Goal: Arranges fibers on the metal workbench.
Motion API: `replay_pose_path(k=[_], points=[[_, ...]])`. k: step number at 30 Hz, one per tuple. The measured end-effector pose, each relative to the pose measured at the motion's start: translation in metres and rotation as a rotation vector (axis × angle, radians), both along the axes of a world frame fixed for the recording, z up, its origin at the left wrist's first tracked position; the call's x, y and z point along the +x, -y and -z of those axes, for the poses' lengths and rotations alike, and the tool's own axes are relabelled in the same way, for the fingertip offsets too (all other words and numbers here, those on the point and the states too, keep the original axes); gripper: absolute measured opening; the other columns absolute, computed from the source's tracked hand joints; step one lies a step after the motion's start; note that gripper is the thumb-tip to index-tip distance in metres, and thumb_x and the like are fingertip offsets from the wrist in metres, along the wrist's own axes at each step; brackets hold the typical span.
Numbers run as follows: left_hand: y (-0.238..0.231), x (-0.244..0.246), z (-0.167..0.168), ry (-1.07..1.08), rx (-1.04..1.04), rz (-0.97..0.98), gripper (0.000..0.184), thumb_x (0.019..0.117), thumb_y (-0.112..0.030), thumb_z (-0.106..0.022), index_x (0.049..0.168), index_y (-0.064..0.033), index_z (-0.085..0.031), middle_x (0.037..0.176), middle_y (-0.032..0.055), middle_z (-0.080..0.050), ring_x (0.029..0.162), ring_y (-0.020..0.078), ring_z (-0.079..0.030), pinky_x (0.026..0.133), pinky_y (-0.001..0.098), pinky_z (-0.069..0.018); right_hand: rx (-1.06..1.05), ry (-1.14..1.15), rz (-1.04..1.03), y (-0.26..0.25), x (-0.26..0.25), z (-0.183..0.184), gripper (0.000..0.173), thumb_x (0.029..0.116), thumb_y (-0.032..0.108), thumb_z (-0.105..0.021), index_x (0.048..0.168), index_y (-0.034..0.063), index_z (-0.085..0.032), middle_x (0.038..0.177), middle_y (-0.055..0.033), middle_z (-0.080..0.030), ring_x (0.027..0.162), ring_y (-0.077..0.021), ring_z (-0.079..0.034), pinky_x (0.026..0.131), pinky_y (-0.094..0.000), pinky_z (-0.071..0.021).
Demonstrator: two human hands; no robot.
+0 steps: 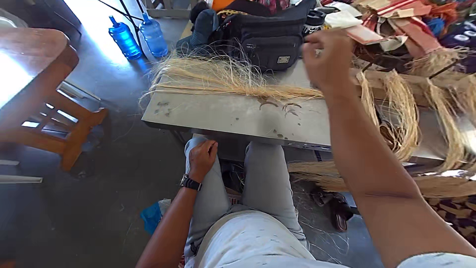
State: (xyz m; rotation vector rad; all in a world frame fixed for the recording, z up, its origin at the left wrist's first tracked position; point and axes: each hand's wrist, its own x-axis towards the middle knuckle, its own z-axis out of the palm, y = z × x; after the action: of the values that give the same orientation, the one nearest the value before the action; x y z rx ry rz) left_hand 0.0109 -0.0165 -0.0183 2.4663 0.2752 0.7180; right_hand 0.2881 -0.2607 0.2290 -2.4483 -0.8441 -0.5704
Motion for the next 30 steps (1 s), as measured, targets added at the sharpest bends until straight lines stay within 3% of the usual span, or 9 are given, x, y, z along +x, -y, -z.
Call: replay_pose_path(k=[3,6,10,12,15,19,24,27,30], points=[[0.007,0.003,0.0,-0.026,0.003,0.007,0.031,0.1046,-0.029,-0.052,0.103,-0.0115,-0.077,0.087,0.0047,-0.074,0.078,0.0157,-0.071,0.075,0.0382,-0.0599,-0.101,-0.026,-0.407,-0.081,-0.022,0.014,0.035,0.105,0.024,-0.055,0.129,0.0024,-0.067,0.13,-0.0229,-0.062,0.123,-0.0365,-0.06,0.107,-0.0539,-0.0475],[0.012,0.003,-0.002,-0.047,0.011,0.004,0.03,0.1042,-0.028,-0.052,0.103,-0.0112,-0.077,0.086,0.0045,-0.074,0.077,0.0162,-0.071,0.074,0.0382,-0.0593,-0.158,-0.052,-0.634,-0.152,-0.036,0.053,0.034,0.1016,0.023,-0.062,0.13,0.0056,-0.068,0.131,-0.0195,-0.063,0.125,-0.0349,-0.06,0.108,-0.0537,-0.0479],[0.01,-0.003,-0.003,-0.04,0.031,0.003,0.029,0.1038,-0.026,-0.053,0.103,-0.0104,-0.077,0.089,0.0058,-0.075,0.078,0.0168,-0.071,0.073,0.0379,-0.0597,-0.234,-0.054,-0.673,-0.197,-0.039,0.121,0.046,0.1041,0.036,-0.057,0.141,0.0096,-0.062,0.147,-0.0206,-0.055,0.137,-0.0384,-0.052,0.112,-0.0584,-0.0411],[0.005,-0.008,-0.004,-0.02,0.044,-0.006,0.028,0.1037,-0.025,-0.053,0.102,-0.0103,-0.077,0.09,0.0056,-0.075,0.079,0.0161,-0.071,0.074,0.037,-0.06,-0.197,-0.07,-0.668,-0.199,-0.033,0.144,0.049,0.1054,0.041,-0.052,0.139,0.0075,-0.063,0.144,-0.0192,-0.058,0.137,-0.0365,-0.052,0.114,-0.0572,-0.0388],[-0.004,-0.017,-0.011,-0.033,-0.069,-0.011,0.027,0.1032,-0.026,-0.056,0.101,-0.0091,-0.077,0.086,0.0036,-0.074,0.075,0.0115,-0.068,0.072,0.0322,-0.0585,-0.148,-0.082,-0.676,-0.192,-0.032,0.147,0.044,0.1056,0.034,-0.052,0.132,0.0027,-0.066,0.137,-0.0185,-0.063,0.132,-0.0356,-0.057,0.111,-0.0561,-0.0422],[-0.033,-0.014,-0.067,-0.083,-0.527,0.092,0.026,0.1055,-0.019,-0.054,0.103,0.0001,-0.072,0.075,0.0019,-0.067,0.063,0.0072,-0.063,0.061,0.0259,-0.0574,-0.036,-0.093,-0.712,-0.189,-0.028,0.15,0.038,0.1044,0.032,-0.054,0.12,0.0042,-0.073,0.131,-0.0161,-0.068,0.129,-0.033,-0.06,0.111,-0.055,-0.0435],[-0.083,0.008,-0.147,0.022,-0.245,0.044,0.03,0.1097,-0.023,-0.047,0.116,-0.001,-0.066,0.076,0.0099,-0.064,0.057,0.0173,-0.059,0.054,0.0343,-0.0545,0.169,-0.244,-0.69,-0.187,-0.026,0.146,0.032,0.1046,0.028,-0.055,0.107,0.0052,-0.077,0.112,-0.0125,-0.075,0.111,-0.0261,-0.069,0.101,-0.0487,-0.0516],[-0.126,0.061,-0.169,0.027,-0.051,-0.089,0.034,0.108,-0.028,-0.048,0.115,-0.0036,-0.07,0.084,0.009,-0.07,0.07,0.0189,-0.066,0.069,0.0422,-0.0574,0.224,-0.383,-0.657,-0.182,-0.03,0.134,0.029,0.1048,0.026,-0.056,0.104,0.005,-0.076,0.097,-0.0111,-0.074,0.092,-0.0211,-0.071,0.087,-0.0447,-0.0551],[-0.156,0.107,-0.161,-0.127,0.067,-0.213,0.034,0.1048,-0.026,-0.051,0.126,-0.0056,-0.068,0.106,0.0185,-0.07,0.098,0.0343,-0.068,0.088,0.0578,-0.0532,0.29,-0.427,-0.664,-0.182,-0.03,0.132,0.028,0.1051,0.026,-0.056,0.103,0.0048,-0.075,0.09,-0.0078,-0.074,0.079,-0.015,-0.069,0.077,-0.0388,-0.0567]])
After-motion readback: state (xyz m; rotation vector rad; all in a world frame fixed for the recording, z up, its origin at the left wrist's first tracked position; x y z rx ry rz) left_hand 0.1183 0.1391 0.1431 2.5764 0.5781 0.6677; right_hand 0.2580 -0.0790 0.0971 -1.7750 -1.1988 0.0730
